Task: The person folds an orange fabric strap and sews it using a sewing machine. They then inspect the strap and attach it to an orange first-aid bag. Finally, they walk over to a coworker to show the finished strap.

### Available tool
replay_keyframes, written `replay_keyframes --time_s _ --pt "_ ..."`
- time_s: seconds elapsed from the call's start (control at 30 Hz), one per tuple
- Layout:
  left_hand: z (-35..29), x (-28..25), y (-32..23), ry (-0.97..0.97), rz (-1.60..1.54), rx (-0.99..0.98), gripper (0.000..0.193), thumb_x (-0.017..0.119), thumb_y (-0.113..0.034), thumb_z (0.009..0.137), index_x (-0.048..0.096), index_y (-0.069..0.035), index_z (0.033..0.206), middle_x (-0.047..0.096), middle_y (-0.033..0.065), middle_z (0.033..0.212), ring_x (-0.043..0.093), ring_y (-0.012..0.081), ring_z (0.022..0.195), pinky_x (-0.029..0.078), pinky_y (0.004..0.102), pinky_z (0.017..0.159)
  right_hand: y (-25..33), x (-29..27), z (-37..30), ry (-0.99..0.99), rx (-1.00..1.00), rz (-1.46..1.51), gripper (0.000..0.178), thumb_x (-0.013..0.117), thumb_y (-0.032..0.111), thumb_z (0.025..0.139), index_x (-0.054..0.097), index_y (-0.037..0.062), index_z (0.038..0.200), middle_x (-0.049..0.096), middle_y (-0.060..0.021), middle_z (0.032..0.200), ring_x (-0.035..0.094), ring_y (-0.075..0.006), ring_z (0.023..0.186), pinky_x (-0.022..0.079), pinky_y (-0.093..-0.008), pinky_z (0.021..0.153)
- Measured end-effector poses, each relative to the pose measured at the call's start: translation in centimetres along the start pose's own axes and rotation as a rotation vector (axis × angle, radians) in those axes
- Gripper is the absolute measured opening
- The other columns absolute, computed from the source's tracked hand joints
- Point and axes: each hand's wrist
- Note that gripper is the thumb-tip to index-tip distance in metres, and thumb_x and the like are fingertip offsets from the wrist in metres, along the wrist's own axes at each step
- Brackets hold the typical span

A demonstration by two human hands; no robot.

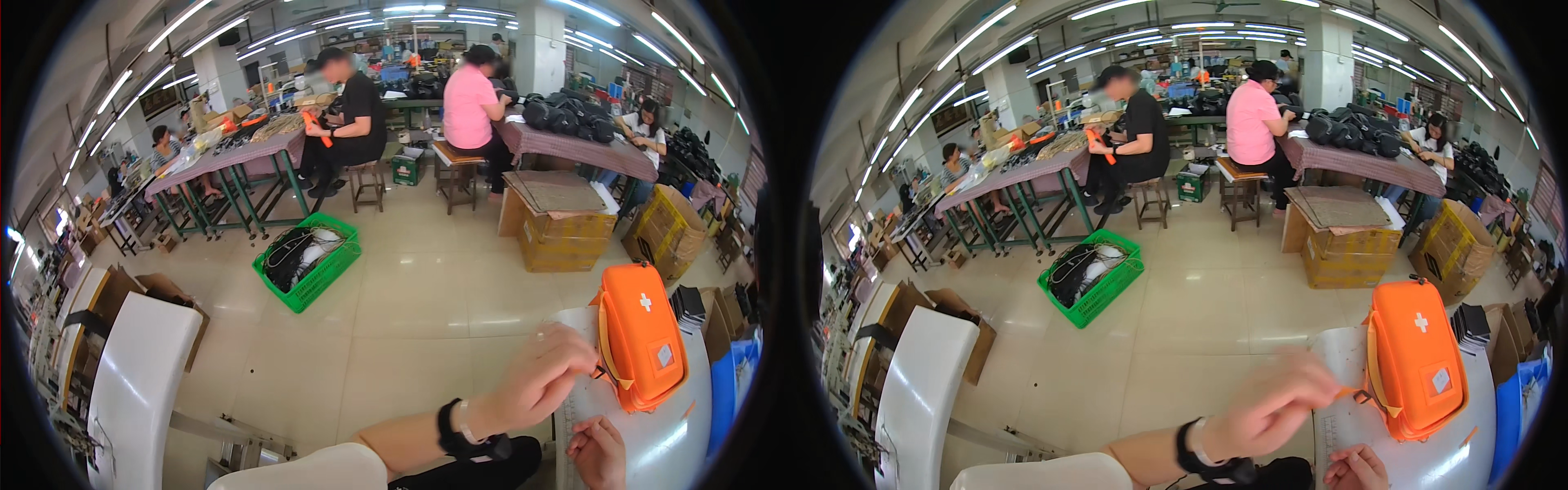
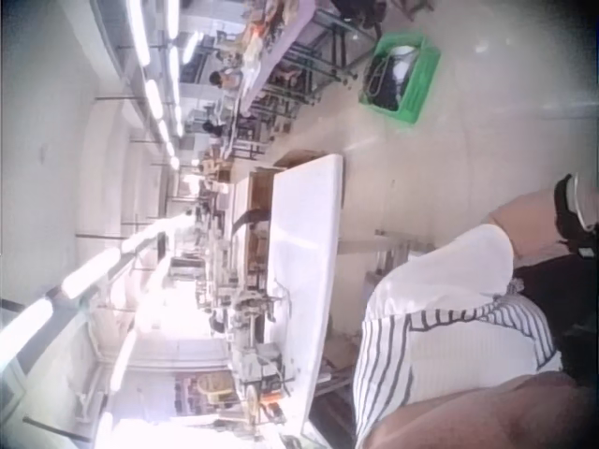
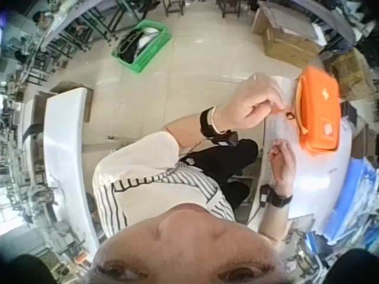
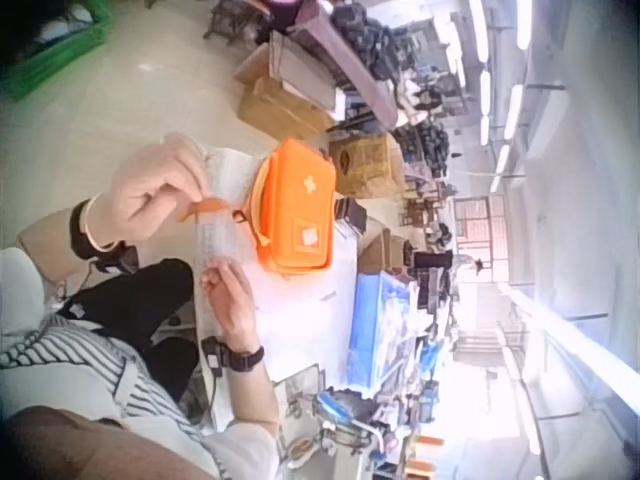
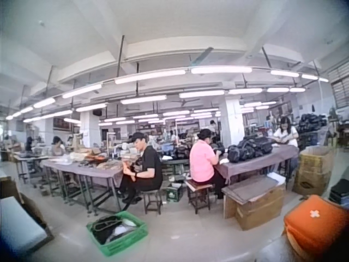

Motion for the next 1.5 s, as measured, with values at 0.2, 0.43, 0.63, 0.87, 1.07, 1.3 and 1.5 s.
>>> replay_keyframes --time_s 0.2,0.43,0.63,0.87,1.07,1.3,1.5 --pt "5.0 -4.2 -11.3 -0.269 0.503 0.476 0.013 0.061 -0.015 0.072 0.056 -0.014 0.084 0.059 -0.0006 0.081 0.057 0.0166 0.072 0.045 0.0351 0.073 -0.1 -0.3 -0.4 -0.128 -0.036 -0.011 0.014 0.052 0.016 0.092 0.056 0.0025 0.092 0.064 -0.0111 0.093 0.06 -0.0221 0.075 0.047 -0.0336 0.071" --pt "5.8 -4.8 -18.3 -0.019 0.828 0.225 0.009 0.057 -0.022 0.072 0.055 -0.014 0.071 0.057 -0.0027 0.07 0.054 0.013 0.062 0.043 0.032 0.065 -0.1 -0.5 0.0 -0.101 -0.015 0.055 0.013 0.05 0.013 0.094 0.057 0.0022 0.096 0.065 -0.013 0.097 0.062 -0.0242 0.077 0.047 -0.0357 0.073" --pt "4.2 -5.6 -16.4 -0.149 0.68 0.482 0.008 0.059 -0.019 0.069 0.056 -0.012 0.069 0.057 -0.0017 0.067 0.053 0.0132 0.06 0.04 0.0314 0.061 -0.4 -1.2 -0.1 -0.071 -0.01 0.053 0.013 0.05 0.013 0.094 0.057 0.0026 0.097 0.065 -0.0133 0.099 0.062 -0.025 0.078 0.047 -0.0366 0.074" --pt "4.3 -6.2 -17.2 -0.069 0.628 0.368 0.007 0.062 -0.015 0.064 0.057 -0.01 0.066 0.06 0.0003 0.07 0.056 0.0141 0.062 0.042 0.0303 0.059 -0.4 -1.3 0.1 -0.051 -0.017 0.047 0.014 0.05 0.013 0.094 0.057 0.0017 0.097 0.065 -0.0136 0.1 0.062 -0.0251 0.078 0.048 -0.0366 0.074" --pt "5.0 -6.2 -16.2 -0.098 0.569 0.528 0.01 0.062 -0.015 0.063 0.055 -0.01 0.06 0.061 0.0001 0.07 0.056 0.0134 0.062 0.042 0.029 0.059 -0.4 -1.3 -0.2 -0.044 -0.03 0.042 0.015 0.051 0.014 0.094 0.057 0.0008 0.096 0.064 -0.0143 0.1 0.062 -0.0249 0.078 0.049 -0.0364 0.073" --pt "1.8 -7.0 -12.2 -0.069 0.325 0.657 0.007 0.062 -0.012 0.071 0.057 -0.008 0.07 0.057 0.0018 0.073 0.055 0.0176 0.07 0.045 0.0304 0.062 0.0 -0.4 -0.4 -0.052 0.002 -0.004 0.013 0.052 0.016 0.095 0.058 0.006 0.102 0.062 -0.0033 0.091 0.058 -0.014 0.077 0.045 -0.0282 0.07" --pt "-11.2 0.4 -3.9 0.671 0.164 0.067 0.007 0.057 -0.011 0.077 0.06 -0.006 0.081 0.061 0.0101 0.095 0.058 0.0245 0.087 0.047 0.0377 0.076 -0.1 0.2 -0.4 -0.055 0.015 0.005 0.011 0.052 0.014 0.095 0.058 0.0069 0.1 0.062 -0.0023 0.09 0.057 -0.0132 0.077 0.045 -0.0276 0.072"
Point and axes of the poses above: each hand's wrist, its own z-axis towards the middle knuckle, its own x-axis out of the palm, y = z × x
